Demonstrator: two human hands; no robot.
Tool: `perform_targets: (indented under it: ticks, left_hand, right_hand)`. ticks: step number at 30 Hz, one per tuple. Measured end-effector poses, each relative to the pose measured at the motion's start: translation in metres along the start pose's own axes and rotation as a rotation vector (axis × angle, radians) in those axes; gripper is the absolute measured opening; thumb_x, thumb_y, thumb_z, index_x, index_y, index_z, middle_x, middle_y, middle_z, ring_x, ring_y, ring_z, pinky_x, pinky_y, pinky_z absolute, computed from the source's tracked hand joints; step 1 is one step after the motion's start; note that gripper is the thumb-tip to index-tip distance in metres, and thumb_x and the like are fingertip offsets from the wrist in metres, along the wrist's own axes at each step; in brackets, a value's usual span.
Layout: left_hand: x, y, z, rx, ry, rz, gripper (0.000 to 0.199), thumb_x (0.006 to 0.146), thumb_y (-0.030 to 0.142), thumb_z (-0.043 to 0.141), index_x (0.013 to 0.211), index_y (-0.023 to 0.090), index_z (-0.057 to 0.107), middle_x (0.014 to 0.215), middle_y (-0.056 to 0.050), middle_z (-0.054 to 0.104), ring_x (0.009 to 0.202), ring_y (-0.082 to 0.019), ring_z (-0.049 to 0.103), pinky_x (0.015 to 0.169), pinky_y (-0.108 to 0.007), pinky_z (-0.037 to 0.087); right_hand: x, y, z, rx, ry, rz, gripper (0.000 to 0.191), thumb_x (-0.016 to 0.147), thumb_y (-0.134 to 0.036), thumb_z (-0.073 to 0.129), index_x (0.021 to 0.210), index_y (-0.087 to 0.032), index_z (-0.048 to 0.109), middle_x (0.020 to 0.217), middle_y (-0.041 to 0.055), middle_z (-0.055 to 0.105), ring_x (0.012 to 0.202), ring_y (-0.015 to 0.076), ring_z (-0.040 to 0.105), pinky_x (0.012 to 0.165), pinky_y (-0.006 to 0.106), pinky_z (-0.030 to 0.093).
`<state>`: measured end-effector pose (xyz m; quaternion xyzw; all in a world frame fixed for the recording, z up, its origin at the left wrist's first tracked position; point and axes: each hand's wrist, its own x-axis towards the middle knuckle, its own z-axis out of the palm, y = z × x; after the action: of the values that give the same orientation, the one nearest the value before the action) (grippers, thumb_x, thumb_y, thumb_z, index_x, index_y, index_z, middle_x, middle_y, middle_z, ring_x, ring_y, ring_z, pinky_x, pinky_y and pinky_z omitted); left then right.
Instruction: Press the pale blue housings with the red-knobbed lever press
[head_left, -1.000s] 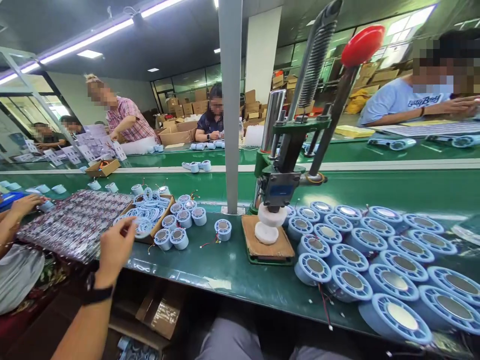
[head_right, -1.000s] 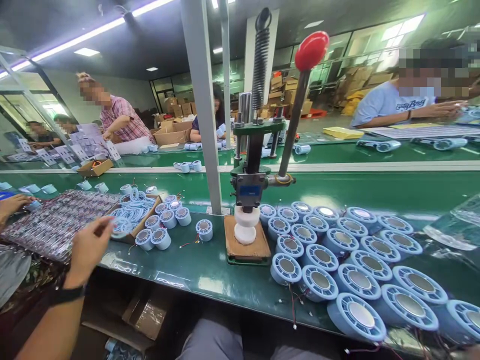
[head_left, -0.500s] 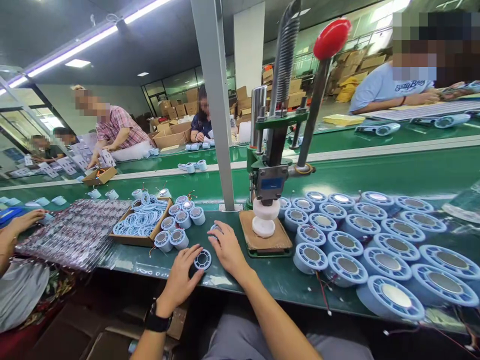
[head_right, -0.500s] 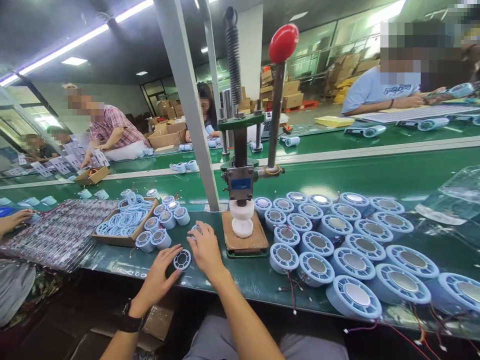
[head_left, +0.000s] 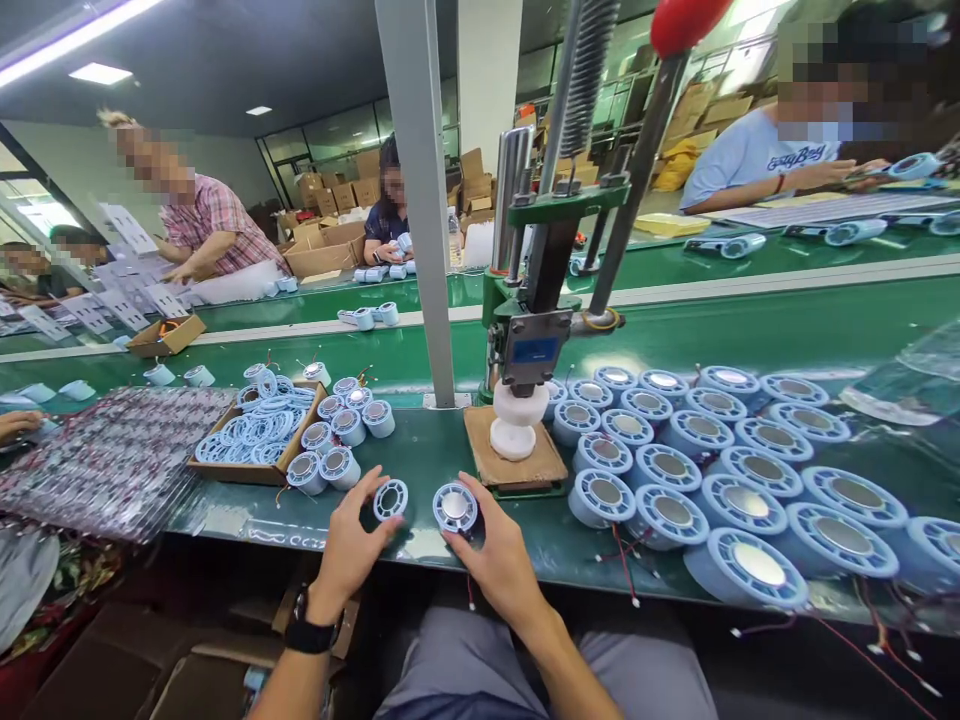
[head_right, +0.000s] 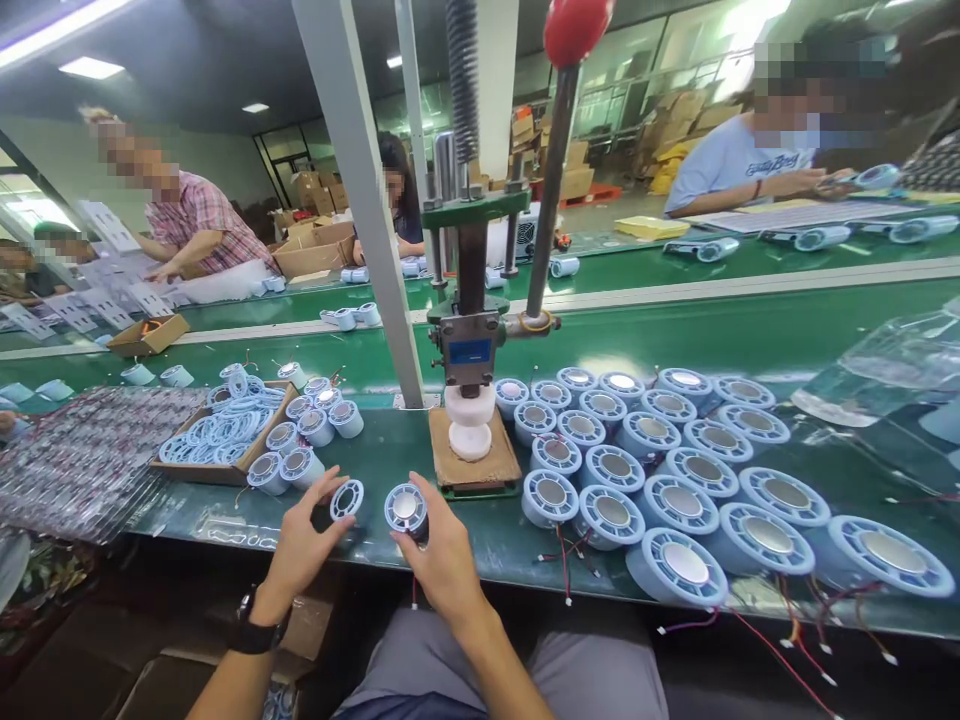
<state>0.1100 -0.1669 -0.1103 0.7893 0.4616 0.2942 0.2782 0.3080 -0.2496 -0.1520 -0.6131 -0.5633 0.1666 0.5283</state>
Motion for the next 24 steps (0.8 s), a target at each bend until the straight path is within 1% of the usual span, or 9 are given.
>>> perform_targets:
  ticks: [3,6,8,11,14,18,20,22,24]
  left_hand:
    - [-0.001,0.030,0.018,-0.123,-0.029,0.043,0.071,0.079,0.030,0.070,0.144,0.023,0.042,0.127,-0.009,0.066,0.106,-0.024,0.066,0.098,-0.040,0.052]
    - [0.002,0.057,0.034,-0.032,-0.072,0.153,0.070,0.075,0.024,0.072,0.141,0.025,0.047,0.125,-0.007,0.067,0.112,-0.026,0.062,0.101,-0.042,0.050]
    - [0.006,0.066,0.040,0.019,-0.087,0.178,0.067,0.075,0.020,0.071,0.138,0.025,0.050,0.123,-0.007,0.066,0.114,-0.027,0.060,0.102,-0.044,0.048]
    - [0.010,0.068,0.042,0.007,-0.093,0.144,0.062,0.074,0.016,0.069,0.134,0.025,0.054,0.122,-0.008,0.065,0.115,-0.028,0.058,0.103,-0.045,0.048]
    - [0.008,0.063,0.046,-0.061,-0.084,0.090,0.064,0.074,0.015,0.067,0.135,0.025,0.052,0.124,-0.008,0.064,0.117,-0.028,0.057,0.103,-0.045,0.047]
    - [-0.002,0.054,0.060,-0.151,-0.065,0.068,0.063,0.079,0.021,0.063,0.140,0.023,0.047,0.134,-0.011,0.059,0.126,-0.028,0.054,0.108,-0.046,0.043]
    - [-0.006,0.050,0.066,-0.185,-0.059,0.062,0.056,0.084,0.027,0.059,0.139,0.021,0.047,0.139,-0.012,0.056,0.129,-0.028,0.052,0.110,-0.045,0.042]
    - [-0.003,0.048,0.066,-0.208,-0.090,0.026,0.052,0.084,0.030,0.060,0.134,0.020,0.051,0.135,-0.012,0.060,0.124,-0.027,0.058,0.106,-0.043,0.046]
    - [0.009,0.051,0.060,-0.215,-0.136,-0.020,0.051,0.077,0.029,0.067,0.126,0.019,0.057,0.124,-0.009,0.067,0.112,-0.026,0.064,0.099,-0.040,0.051]
  right_hand:
    - [-0.002,0.003,0.005,0.019,0.012,0.016,0.062,0.080,-0.024,0.062,0.140,-0.018,0.049,0.133,0.0101,0.059,0.123,0.0215,0.060,0.106,0.035,0.051]
    - [-0.004,0.004,0.007,0.038,0.039,0.001,0.067,0.077,-0.017,0.056,0.144,-0.018,0.045,0.133,0.0095,0.060,0.120,0.0198,0.062,0.103,0.032,0.053]
    - [-0.004,0.003,0.006,0.042,0.056,0.005,0.069,0.076,-0.014,0.052,0.144,-0.018,0.044,0.134,0.0090,0.058,0.119,0.0190,0.063,0.101,0.031,0.053]
    - [-0.003,0.001,0.006,0.052,0.050,0.019,0.071,0.075,-0.014,0.051,0.146,-0.018,0.042,0.133,0.0090,0.059,0.118,0.0188,0.063,0.101,0.031,0.054]
    - [-0.002,0.002,0.008,0.054,0.034,0.037,0.074,0.076,-0.013,0.051,0.149,-0.019,0.039,0.130,0.0086,0.061,0.117,0.0186,0.063,0.101,0.032,0.054]
    - [-0.005,0.005,0.006,-0.037,-0.039,0.018,0.066,0.078,-0.010,0.051,0.144,-0.018,0.047,0.136,0.0104,0.057,0.124,0.0207,0.059,0.106,0.037,0.051]
    - [-0.004,0.001,-0.009,-0.139,-0.152,-0.016,0.066,0.079,-0.009,0.053,0.143,-0.019,0.048,0.139,0.0106,0.054,0.126,0.0220,0.057,0.106,0.039,0.051]
    - [0.008,-0.017,-0.040,-0.263,-0.247,-0.105,0.067,0.078,-0.011,0.058,0.143,-0.021,0.050,0.139,0.0104,0.054,0.127,0.0241,0.057,0.104,0.040,0.054]
    - [0.036,-0.052,-0.087,-0.377,-0.186,-0.259,0.062,0.079,-0.016,0.063,0.140,-0.021,0.054,0.136,0.0104,0.056,0.127,0.0258,0.056,0.104,0.042,0.053]
